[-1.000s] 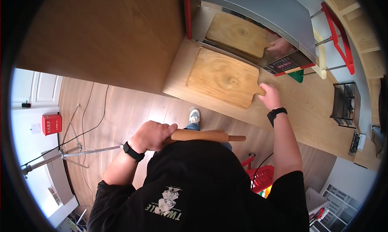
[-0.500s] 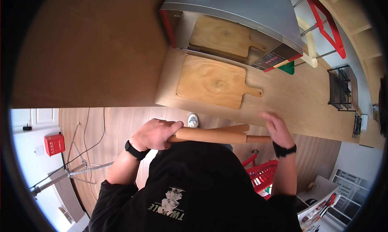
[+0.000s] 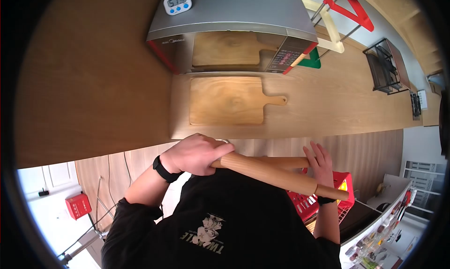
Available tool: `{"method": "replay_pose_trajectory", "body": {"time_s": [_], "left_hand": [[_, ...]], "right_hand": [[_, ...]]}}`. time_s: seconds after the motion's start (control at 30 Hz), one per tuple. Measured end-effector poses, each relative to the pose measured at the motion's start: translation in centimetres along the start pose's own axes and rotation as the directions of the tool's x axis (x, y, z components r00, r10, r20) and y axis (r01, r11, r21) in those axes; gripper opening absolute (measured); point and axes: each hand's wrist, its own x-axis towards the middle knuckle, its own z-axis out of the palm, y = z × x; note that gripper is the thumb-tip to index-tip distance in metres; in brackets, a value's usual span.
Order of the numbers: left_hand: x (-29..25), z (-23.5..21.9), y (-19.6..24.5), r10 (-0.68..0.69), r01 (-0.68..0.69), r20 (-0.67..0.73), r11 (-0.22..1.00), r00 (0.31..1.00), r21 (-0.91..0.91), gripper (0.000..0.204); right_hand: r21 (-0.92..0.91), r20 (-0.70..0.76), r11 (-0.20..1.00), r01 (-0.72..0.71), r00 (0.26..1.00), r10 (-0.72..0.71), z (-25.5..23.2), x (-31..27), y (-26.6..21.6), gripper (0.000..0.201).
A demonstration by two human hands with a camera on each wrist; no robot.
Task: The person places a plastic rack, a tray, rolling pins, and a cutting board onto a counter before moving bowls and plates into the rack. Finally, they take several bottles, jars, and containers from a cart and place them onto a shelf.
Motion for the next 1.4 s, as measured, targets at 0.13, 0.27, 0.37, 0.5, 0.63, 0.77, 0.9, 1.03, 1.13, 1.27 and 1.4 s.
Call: {"method": "replay_pose_trajectory", "body": {"time_s": [0.13, 0.27, 0.37, 0.5, 0.63, 0.77, 0.9, 1.03, 1.13, 1.27, 1.4], "left_hand": [[1.8, -0.4, 0.5, 0.071, -0.073, 0.044, 0.996, 0.996, 0.043, 0.049], [2.6, -0.4, 0.0, 0.010, -0.004, 0.101, 0.998, 0.995, -0.061, 0.054], [3.4, -0.1, -1.5, -0.040, 0.039, -0.003, 0.997, 0.999, -0.059, 0.054], [3.8, -0.3, -3.7, -0.092, 0.112, -0.247, 0.991, 0.965, 0.068, 0.054], [4.7, 0.0, -8.6, -0.200, 0.290, -0.428, 0.944, 0.882, 0.156, 0.048], [5.8, 0.7, -12.3, -0.285, 0.438, -0.567, 0.886, 0.773, 0.152, 0.047], [6.5, 0.5, -14.1, -0.347, 0.573, -0.588, 0.780, 0.731, 0.251, 0.052], [7.2, 1.5, -16.9, -0.305, 0.611, -0.627, 0.709, 0.716, 0.352, 0.049], [7.2, 1.5, -18.3, -0.302, 0.613, -0.634, 0.707, 0.712, 0.352, 0.049], [7.7, 1.4, -19.7, -0.311, 0.636, -0.686, 0.718, 0.657, 0.283, 0.047], [7.8, 1.5, -20.2, -0.327, 0.617, -0.731, 0.770, 0.599, 0.161, 0.049]], "right_hand": [[-0.055, -0.160, 0.996, -0.069, 0.985, 0.059, 3.0, -0.8, 2.6, 0.029], [0.065, -0.224, 0.997, -0.030, 0.974, 0.044, 3.0, -1.7, 2.3, 0.013], [0.044, -0.231, 0.992, -0.116, 0.965, 0.123, 3.7, -2.9, 1.9, 0.016], [0.061, -0.311, 0.981, -0.186, 0.930, 0.196, 5.0, -3.8, 1.3, 0.020], [0.061, -0.229, 0.953, -0.297, 0.925, 0.303, 5.8, -5.6, 0.8, 0.019], [0.101, -0.217, 0.926, -0.363, 0.901, 0.377, 6.6, -7.3, 0.4, 0.019], [0.124, -0.211, 0.910, -0.395, 0.886, 0.413, 6.9, -8.3, 0.1, 0.020], [0.181, -0.227, 0.901, -0.394, 0.875, 0.428, 7.0, -8.5, -0.2, 0.020], [0.224, -0.214, 0.881, -0.416, 0.861, 0.461, 7.8, -8.8, -0.1, 0.022], [0.289, -0.191, 0.835, -0.469, 0.826, 0.530, 7.9, -8.2, -0.3, 0.019], [0.297, -0.149, 0.855, -0.425, 0.864, 0.481, 8.3, -7.8, 0.3, 0.021]]}}
